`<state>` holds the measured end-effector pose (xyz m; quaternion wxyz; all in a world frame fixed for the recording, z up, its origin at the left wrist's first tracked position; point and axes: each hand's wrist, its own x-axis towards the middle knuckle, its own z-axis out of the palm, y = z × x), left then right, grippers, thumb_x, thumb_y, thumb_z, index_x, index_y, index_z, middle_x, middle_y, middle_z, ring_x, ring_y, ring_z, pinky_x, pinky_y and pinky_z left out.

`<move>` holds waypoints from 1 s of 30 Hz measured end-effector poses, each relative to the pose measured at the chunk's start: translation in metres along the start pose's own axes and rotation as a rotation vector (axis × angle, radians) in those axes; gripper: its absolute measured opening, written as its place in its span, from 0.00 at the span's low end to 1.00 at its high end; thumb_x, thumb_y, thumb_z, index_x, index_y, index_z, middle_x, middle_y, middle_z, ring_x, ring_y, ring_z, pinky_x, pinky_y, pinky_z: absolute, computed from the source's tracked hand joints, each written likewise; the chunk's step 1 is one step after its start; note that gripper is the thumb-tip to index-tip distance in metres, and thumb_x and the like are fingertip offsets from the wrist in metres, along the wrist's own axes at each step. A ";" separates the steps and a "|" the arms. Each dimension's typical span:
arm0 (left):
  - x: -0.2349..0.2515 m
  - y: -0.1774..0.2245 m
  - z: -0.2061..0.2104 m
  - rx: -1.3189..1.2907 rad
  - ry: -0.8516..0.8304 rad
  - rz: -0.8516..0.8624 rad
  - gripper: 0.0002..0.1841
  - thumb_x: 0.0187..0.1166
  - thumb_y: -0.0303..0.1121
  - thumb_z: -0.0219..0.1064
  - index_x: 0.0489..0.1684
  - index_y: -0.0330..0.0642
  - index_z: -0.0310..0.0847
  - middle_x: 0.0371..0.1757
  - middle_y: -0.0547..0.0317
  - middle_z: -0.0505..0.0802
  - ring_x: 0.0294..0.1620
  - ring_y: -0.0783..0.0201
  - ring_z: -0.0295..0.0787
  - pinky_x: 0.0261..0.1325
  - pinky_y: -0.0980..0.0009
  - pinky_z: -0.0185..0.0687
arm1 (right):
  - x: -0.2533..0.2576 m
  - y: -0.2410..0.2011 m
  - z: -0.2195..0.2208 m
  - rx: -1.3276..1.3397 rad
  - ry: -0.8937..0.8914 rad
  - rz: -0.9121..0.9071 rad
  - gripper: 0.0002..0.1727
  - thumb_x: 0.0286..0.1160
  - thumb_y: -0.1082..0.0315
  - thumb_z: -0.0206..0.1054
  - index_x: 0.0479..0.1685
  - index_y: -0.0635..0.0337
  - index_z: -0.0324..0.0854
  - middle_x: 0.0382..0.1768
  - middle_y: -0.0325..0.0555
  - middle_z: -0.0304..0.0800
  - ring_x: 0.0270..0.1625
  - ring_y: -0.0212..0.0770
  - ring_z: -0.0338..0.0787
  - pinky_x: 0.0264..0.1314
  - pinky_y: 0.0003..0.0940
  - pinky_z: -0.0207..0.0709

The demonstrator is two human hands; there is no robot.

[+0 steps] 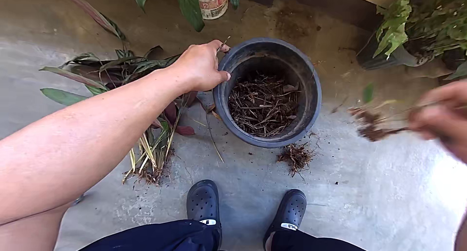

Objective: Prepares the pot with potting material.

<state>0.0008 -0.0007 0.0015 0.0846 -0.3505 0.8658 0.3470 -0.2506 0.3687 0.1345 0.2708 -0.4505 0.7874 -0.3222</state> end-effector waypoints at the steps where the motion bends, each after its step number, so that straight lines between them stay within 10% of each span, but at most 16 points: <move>1: 0.000 0.000 0.000 -0.001 0.000 -0.002 0.30 0.81 0.34 0.72 0.83 0.47 0.67 0.37 0.43 0.87 0.40 0.43 0.84 0.51 0.37 0.78 | 0.002 0.022 0.021 -0.021 -0.075 0.083 0.07 0.81 0.62 0.66 0.50 0.51 0.81 0.29 0.32 0.88 0.24 0.27 0.85 0.25 0.24 0.82; 3: -0.002 0.001 0.000 -0.003 -0.001 -0.006 0.29 0.81 0.34 0.72 0.82 0.46 0.68 0.37 0.44 0.87 0.40 0.44 0.84 0.50 0.38 0.79 | 0.011 0.048 0.061 -0.141 -0.321 0.268 0.05 0.82 0.71 0.66 0.49 0.59 0.82 0.32 0.44 0.91 0.29 0.38 0.90 0.33 0.38 0.87; 6: -0.002 0.004 -0.002 -0.005 -0.005 -0.003 0.30 0.82 0.34 0.71 0.83 0.45 0.67 0.40 0.42 0.88 0.42 0.42 0.85 0.52 0.37 0.79 | 0.038 0.044 0.082 -0.564 -0.674 0.295 0.16 0.82 0.64 0.71 0.64 0.56 0.86 0.65 0.54 0.87 0.56 0.54 0.91 0.62 0.58 0.83; 11: 0.001 0.002 -0.002 -0.023 -0.014 0.011 0.29 0.82 0.33 0.71 0.83 0.44 0.67 0.41 0.42 0.89 0.43 0.43 0.87 0.53 0.39 0.81 | 0.114 -0.006 0.095 -0.622 -0.348 -0.227 0.12 0.84 0.64 0.66 0.55 0.60 0.89 0.51 0.55 0.91 0.48 0.53 0.93 0.53 0.59 0.85; 15: 0.002 0.001 -0.001 -0.032 -0.025 -0.002 0.30 0.82 0.34 0.71 0.83 0.46 0.66 0.40 0.45 0.88 0.41 0.45 0.86 0.51 0.41 0.81 | 0.185 -0.020 0.184 -0.621 -0.480 -0.169 0.17 0.86 0.62 0.63 0.67 0.58 0.84 0.65 0.56 0.87 0.69 0.56 0.86 0.73 0.61 0.76; 19: 0.001 0.000 -0.001 -0.040 -0.024 0.005 0.30 0.82 0.35 0.71 0.84 0.45 0.66 0.41 0.46 0.88 0.43 0.46 0.87 0.53 0.43 0.82 | 0.217 0.002 0.253 -0.709 -0.542 -0.042 0.27 0.84 0.56 0.66 0.79 0.56 0.75 0.73 0.58 0.82 0.80 0.66 0.75 0.72 0.69 0.73; 23: 0.001 -0.004 0.000 -0.039 -0.032 0.020 0.29 0.83 0.35 0.69 0.84 0.45 0.66 0.40 0.47 0.88 0.42 0.47 0.86 0.52 0.44 0.82 | 0.202 -0.010 0.224 -0.561 -0.451 -0.177 0.12 0.80 0.63 0.69 0.56 0.55 0.92 0.58 0.55 0.89 0.67 0.57 0.85 0.70 0.59 0.77; 30: 0.004 -0.003 0.000 -0.058 -0.013 0.031 0.29 0.82 0.33 0.71 0.82 0.46 0.67 0.39 0.46 0.88 0.40 0.46 0.86 0.50 0.42 0.82 | 0.178 -0.035 0.132 -0.317 -0.273 -0.137 0.08 0.81 0.61 0.71 0.49 0.46 0.94 0.51 0.35 0.93 0.53 0.27 0.90 0.61 0.32 0.82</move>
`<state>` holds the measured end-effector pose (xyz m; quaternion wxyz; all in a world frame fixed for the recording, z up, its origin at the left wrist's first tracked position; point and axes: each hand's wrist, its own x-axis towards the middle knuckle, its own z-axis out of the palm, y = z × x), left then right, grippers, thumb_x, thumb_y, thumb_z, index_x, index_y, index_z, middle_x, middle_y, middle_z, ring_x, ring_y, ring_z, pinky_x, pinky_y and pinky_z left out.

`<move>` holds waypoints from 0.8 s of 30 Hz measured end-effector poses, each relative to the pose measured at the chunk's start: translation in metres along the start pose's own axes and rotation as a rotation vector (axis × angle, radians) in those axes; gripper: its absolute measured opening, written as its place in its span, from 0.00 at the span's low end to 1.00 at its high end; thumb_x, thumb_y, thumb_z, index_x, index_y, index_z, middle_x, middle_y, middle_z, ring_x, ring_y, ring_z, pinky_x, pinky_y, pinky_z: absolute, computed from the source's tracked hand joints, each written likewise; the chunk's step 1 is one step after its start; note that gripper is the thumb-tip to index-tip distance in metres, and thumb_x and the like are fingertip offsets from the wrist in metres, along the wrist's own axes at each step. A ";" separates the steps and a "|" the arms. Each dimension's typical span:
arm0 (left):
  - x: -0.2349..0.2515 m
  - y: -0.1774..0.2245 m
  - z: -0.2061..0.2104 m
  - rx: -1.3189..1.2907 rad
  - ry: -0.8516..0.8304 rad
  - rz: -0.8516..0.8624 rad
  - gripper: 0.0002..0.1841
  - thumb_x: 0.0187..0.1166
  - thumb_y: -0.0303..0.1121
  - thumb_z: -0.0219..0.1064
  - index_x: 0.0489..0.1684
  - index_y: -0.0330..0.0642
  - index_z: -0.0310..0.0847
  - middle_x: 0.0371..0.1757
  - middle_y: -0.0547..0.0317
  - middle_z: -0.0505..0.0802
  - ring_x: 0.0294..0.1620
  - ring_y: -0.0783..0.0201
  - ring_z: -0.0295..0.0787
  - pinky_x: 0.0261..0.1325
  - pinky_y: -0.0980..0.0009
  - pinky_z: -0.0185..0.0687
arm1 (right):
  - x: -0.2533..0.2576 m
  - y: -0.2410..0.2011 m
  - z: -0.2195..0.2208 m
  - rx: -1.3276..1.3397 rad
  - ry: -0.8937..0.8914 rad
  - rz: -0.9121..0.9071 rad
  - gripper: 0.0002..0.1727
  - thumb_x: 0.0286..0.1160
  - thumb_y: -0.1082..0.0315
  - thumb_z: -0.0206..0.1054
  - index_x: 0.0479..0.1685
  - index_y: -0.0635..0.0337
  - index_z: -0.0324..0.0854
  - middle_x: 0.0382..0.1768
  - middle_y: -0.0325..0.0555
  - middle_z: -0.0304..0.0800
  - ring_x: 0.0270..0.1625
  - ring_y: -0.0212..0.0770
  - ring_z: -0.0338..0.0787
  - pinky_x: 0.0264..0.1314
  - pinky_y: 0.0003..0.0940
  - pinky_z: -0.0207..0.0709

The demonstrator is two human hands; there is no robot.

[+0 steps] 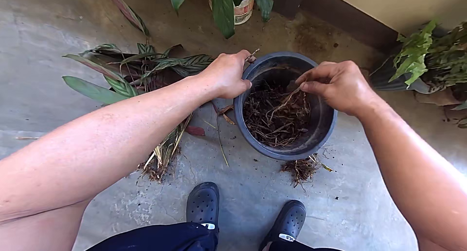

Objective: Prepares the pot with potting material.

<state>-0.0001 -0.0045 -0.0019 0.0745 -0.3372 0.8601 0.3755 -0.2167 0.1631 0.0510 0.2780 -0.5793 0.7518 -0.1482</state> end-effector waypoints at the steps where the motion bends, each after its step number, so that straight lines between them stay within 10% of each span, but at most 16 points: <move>1: -0.001 -0.001 0.001 0.003 0.002 0.001 0.29 0.82 0.34 0.71 0.82 0.45 0.67 0.39 0.45 0.88 0.40 0.46 0.86 0.50 0.42 0.82 | -0.004 0.001 -0.004 0.039 0.013 0.016 0.07 0.80 0.61 0.72 0.47 0.48 0.93 0.50 0.34 0.94 0.51 0.25 0.90 0.59 0.29 0.83; 4: -0.001 0.001 0.000 0.016 0.003 0.003 0.29 0.81 0.34 0.71 0.82 0.45 0.67 0.39 0.45 0.88 0.41 0.45 0.87 0.51 0.41 0.81 | -0.013 0.003 -0.007 0.065 0.066 0.055 0.05 0.78 0.64 0.73 0.44 0.53 0.92 0.41 0.34 0.95 0.41 0.24 0.91 0.51 0.27 0.86; 11: -0.004 0.003 0.001 0.059 -0.012 0.011 0.29 0.83 0.33 0.68 0.83 0.40 0.65 0.41 0.41 0.89 0.45 0.41 0.88 0.54 0.39 0.82 | -0.013 0.007 0.004 -0.403 -0.098 0.113 0.10 0.82 0.66 0.67 0.48 0.60 0.91 0.50 0.57 0.91 0.58 0.57 0.91 0.62 0.62 0.80; 21: -0.003 0.005 0.000 0.089 -0.004 0.014 0.28 0.83 0.33 0.68 0.82 0.39 0.66 0.41 0.40 0.89 0.46 0.39 0.88 0.56 0.38 0.81 | -0.036 0.009 -0.021 -0.097 0.130 0.133 0.08 0.82 0.61 0.69 0.46 0.53 0.91 0.41 0.39 0.94 0.42 0.31 0.91 0.53 0.37 0.85; 24: -0.004 0.004 0.002 0.094 -0.002 0.011 0.28 0.83 0.33 0.68 0.81 0.40 0.67 0.42 0.40 0.90 0.46 0.40 0.89 0.56 0.38 0.81 | -0.035 0.011 -0.010 -0.234 0.081 0.090 0.09 0.82 0.66 0.67 0.48 0.61 0.90 0.47 0.53 0.94 0.52 0.49 0.93 0.62 0.55 0.83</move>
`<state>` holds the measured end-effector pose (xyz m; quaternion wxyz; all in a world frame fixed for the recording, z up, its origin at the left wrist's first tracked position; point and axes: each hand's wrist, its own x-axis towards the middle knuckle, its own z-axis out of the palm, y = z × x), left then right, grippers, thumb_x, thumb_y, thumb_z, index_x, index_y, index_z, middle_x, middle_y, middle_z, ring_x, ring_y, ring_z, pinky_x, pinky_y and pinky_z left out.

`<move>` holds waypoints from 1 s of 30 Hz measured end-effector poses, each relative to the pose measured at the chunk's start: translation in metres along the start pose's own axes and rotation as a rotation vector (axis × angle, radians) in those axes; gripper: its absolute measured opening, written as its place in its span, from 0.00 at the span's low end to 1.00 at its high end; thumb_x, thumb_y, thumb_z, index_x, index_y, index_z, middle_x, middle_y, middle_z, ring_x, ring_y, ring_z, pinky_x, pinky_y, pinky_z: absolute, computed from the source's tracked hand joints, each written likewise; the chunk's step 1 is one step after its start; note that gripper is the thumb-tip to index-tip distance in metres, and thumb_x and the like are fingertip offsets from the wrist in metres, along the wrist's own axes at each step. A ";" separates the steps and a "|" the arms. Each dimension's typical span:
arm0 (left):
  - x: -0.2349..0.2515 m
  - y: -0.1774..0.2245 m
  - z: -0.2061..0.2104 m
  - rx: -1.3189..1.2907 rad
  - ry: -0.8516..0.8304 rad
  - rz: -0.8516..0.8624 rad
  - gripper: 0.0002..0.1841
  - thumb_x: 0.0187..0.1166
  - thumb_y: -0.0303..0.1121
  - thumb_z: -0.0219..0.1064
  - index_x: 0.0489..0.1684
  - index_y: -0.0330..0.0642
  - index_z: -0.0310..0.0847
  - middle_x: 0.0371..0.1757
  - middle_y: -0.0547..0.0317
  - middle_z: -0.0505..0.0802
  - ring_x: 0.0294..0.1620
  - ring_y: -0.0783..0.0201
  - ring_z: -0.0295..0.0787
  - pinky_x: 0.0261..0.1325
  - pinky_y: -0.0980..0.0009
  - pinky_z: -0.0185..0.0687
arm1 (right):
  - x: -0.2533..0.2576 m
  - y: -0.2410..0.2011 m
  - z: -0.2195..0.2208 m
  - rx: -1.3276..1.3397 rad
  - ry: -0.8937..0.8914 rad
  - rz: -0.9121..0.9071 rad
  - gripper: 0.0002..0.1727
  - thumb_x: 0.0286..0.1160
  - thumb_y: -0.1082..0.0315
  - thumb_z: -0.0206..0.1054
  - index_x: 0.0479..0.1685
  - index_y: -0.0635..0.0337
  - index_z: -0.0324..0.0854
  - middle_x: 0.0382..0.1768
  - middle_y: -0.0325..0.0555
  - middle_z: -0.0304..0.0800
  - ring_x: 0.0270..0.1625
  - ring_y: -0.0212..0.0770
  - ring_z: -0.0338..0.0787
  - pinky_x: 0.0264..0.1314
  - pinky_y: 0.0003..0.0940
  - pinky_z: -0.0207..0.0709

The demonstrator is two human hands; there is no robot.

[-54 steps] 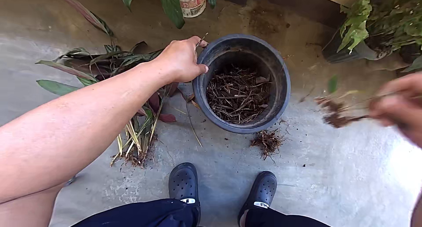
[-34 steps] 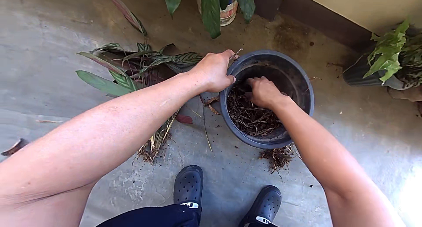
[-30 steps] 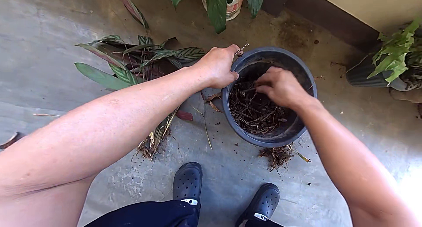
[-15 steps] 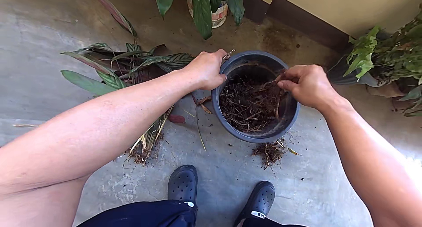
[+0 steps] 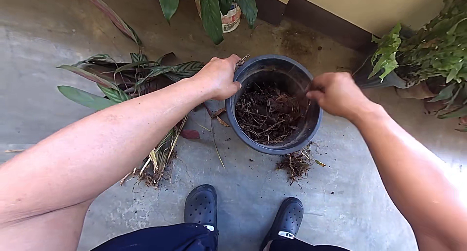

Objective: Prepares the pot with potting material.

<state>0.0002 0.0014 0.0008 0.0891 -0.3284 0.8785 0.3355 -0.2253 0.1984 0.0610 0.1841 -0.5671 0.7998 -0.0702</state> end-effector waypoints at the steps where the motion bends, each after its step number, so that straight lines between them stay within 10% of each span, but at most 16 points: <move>1: 0.000 0.002 -0.001 0.002 -0.003 0.004 0.28 0.83 0.33 0.68 0.81 0.39 0.66 0.42 0.39 0.90 0.47 0.39 0.89 0.57 0.37 0.81 | 0.000 -0.002 0.004 -0.024 0.002 -0.001 0.10 0.82 0.66 0.66 0.48 0.61 0.90 0.48 0.54 0.93 0.54 0.51 0.93 0.62 0.56 0.82; 15: -0.001 0.002 0.000 0.004 0.001 -0.001 0.29 0.84 0.32 0.68 0.84 0.41 0.65 0.43 0.38 0.90 0.48 0.37 0.88 0.57 0.35 0.80 | 0.003 0.007 0.010 0.002 -0.007 0.066 0.09 0.82 0.68 0.65 0.48 0.59 0.90 0.47 0.50 0.94 0.53 0.48 0.93 0.62 0.53 0.82; 22: 0.001 -0.001 -0.001 -0.007 0.002 0.003 0.30 0.83 0.33 0.69 0.85 0.41 0.64 0.41 0.39 0.89 0.46 0.38 0.88 0.55 0.35 0.80 | -0.046 0.025 -0.027 0.460 0.094 0.132 0.07 0.78 0.70 0.70 0.50 0.57 0.88 0.41 0.36 0.93 0.39 0.27 0.89 0.45 0.28 0.85; 30: 0.000 0.002 -0.004 -0.010 -0.022 -0.010 0.30 0.84 0.33 0.69 0.84 0.41 0.64 0.40 0.41 0.89 0.45 0.41 0.87 0.55 0.38 0.80 | -0.125 0.072 0.004 0.523 -0.356 0.321 0.05 0.75 0.75 0.70 0.41 0.58 0.90 0.33 0.40 0.94 0.33 0.35 0.90 0.41 0.35 0.86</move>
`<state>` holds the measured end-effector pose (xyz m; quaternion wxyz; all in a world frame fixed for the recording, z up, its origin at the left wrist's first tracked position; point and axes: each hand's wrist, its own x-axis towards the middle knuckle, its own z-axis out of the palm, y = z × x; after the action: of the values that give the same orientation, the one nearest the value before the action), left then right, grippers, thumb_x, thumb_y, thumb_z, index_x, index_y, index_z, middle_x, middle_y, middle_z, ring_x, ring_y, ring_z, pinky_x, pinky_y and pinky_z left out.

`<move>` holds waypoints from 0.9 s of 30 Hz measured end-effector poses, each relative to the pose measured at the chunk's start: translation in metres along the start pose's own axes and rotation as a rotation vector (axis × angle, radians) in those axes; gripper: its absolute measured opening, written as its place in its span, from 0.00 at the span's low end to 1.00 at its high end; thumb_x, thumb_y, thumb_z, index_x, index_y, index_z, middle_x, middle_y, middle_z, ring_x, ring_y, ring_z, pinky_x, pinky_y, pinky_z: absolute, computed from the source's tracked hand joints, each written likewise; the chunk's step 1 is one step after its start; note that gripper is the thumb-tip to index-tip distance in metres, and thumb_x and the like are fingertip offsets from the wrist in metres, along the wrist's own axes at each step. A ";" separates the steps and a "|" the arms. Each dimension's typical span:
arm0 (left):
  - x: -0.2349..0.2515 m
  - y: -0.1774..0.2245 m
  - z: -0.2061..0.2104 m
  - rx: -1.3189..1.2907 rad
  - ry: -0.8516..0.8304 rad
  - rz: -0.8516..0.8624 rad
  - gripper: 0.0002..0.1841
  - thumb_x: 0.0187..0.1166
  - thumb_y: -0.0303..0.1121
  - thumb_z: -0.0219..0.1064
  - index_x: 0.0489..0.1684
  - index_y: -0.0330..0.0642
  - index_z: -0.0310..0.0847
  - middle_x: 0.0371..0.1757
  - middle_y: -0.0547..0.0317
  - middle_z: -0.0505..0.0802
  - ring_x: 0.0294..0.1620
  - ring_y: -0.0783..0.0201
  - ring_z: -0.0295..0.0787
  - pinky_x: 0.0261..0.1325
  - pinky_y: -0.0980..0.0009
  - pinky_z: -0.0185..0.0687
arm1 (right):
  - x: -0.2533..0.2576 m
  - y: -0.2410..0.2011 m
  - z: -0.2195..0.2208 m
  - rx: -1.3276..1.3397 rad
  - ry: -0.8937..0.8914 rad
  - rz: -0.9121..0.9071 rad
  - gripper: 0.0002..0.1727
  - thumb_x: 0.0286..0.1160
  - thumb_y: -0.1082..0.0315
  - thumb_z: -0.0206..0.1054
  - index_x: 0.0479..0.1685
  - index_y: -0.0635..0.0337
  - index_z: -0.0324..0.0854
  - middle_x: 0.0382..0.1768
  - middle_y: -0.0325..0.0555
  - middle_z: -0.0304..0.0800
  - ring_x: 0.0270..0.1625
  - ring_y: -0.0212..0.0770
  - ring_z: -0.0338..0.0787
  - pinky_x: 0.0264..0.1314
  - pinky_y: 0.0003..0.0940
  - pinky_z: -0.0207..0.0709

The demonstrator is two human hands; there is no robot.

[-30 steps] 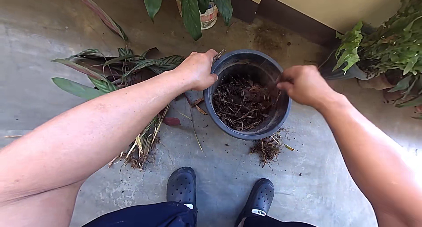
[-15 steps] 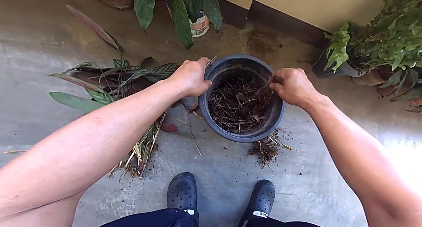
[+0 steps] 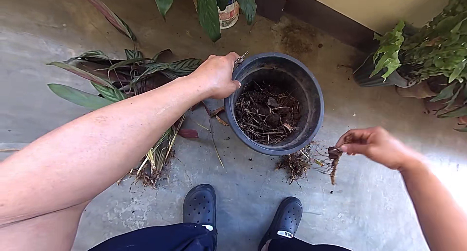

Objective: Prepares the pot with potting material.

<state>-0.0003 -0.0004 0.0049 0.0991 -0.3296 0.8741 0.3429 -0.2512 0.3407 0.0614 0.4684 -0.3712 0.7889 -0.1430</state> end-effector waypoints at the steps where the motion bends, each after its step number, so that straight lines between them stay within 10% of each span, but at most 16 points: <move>1: 0.000 0.001 0.000 -0.002 0.001 -0.001 0.30 0.84 0.33 0.69 0.84 0.40 0.64 0.40 0.41 0.88 0.45 0.41 0.87 0.54 0.39 0.80 | 0.008 0.009 0.011 -0.081 -0.056 0.057 0.04 0.77 0.73 0.71 0.44 0.58 0.90 0.36 0.41 0.94 0.36 0.35 0.90 0.45 0.35 0.86; 5: -0.001 0.002 0.000 0.001 0.013 -0.001 0.29 0.84 0.32 0.68 0.84 0.39 0.64 0.40 0.41 0.88 0.45 0.41 0.87 0.55 0.39 0.80 | 0.033 -0.012 0.024 -0.644 -0.201 0.160 0.19 0.82 0.65 0.70 0.68 0.62 0.84 0.58 0.59 0.90 0.59 0.59 0.90 0.67 0.63 0.78; 9: 0.002 0.001 0.001 -0.001 0.011 -0.007 0.29 0.83 0.32 0.68 0.83 0.40 0.65 0.42 0.42 0.89 0.46 0.42 0.88 0.56 0.40 0.81 | 0.049 -0.075 0.013 -0.618 0.125 -0.275 0.06 0.79 0.65 0.73 0.46 0.58 0.89 0.38 0.46 0.93 0.40 0.45 0.93 0.48 0.53 0.87; 15: 0.002 0.001 0.002 -0.002 0.010 -0.014 0.29 0.83 0.33 0.68 0.84 0.42 0.65 0.40 0.43 0.89 0.44 0.43 0.88 0.54 0.40 0.82 | 0.149 -0.135 0.111 -0.642 -0.062 -0.330 0.41 0.68 0.56 0.81 0.86 0.43 0.69 0.81 0.56 0.70 0.66 0.59 0.87 0.63 0.61 0.84; 21: 0.001 -0.002 0.001 -0.009 0.001 0.003 0.30 0.83 0.33 0.68 0.84 0.41 0.64 0.40 0.44 0.88 0.43 0.44 0.87 0.53 0.42 0.81 | 0.152 -0.109 0.146 -0.550 -0.085 -0.747 0.09 0.76 0.76 0.65 0.43 0.60 0.92 0.47 0.53 0.91 0.53 0.53 0.92 0.58 0.52 0.85; 27: 0.004 -0.004 0.000 -0.004 -0.007 0.031 0.29 0.83 0.33 0.68 0.83 0.41 0.65 0.38 0.46 0.88 0.42 0.46 0.87 0.53 0.44 0.82 | 0.080 -0.102 0.053 -0.369 0.114 -0.711 0.05 0.75 0.70 0.72 0.42 0.55 0.93 0.43 0.39 0.92 0.45 0.30 0.91 0.53 0.28 0.87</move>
<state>-0.0006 -0.0047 0.0010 0.0961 -0.3149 0.8781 0.3471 -0.1833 0.2203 0.0420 0.2707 -0.6903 0.6484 -0.1727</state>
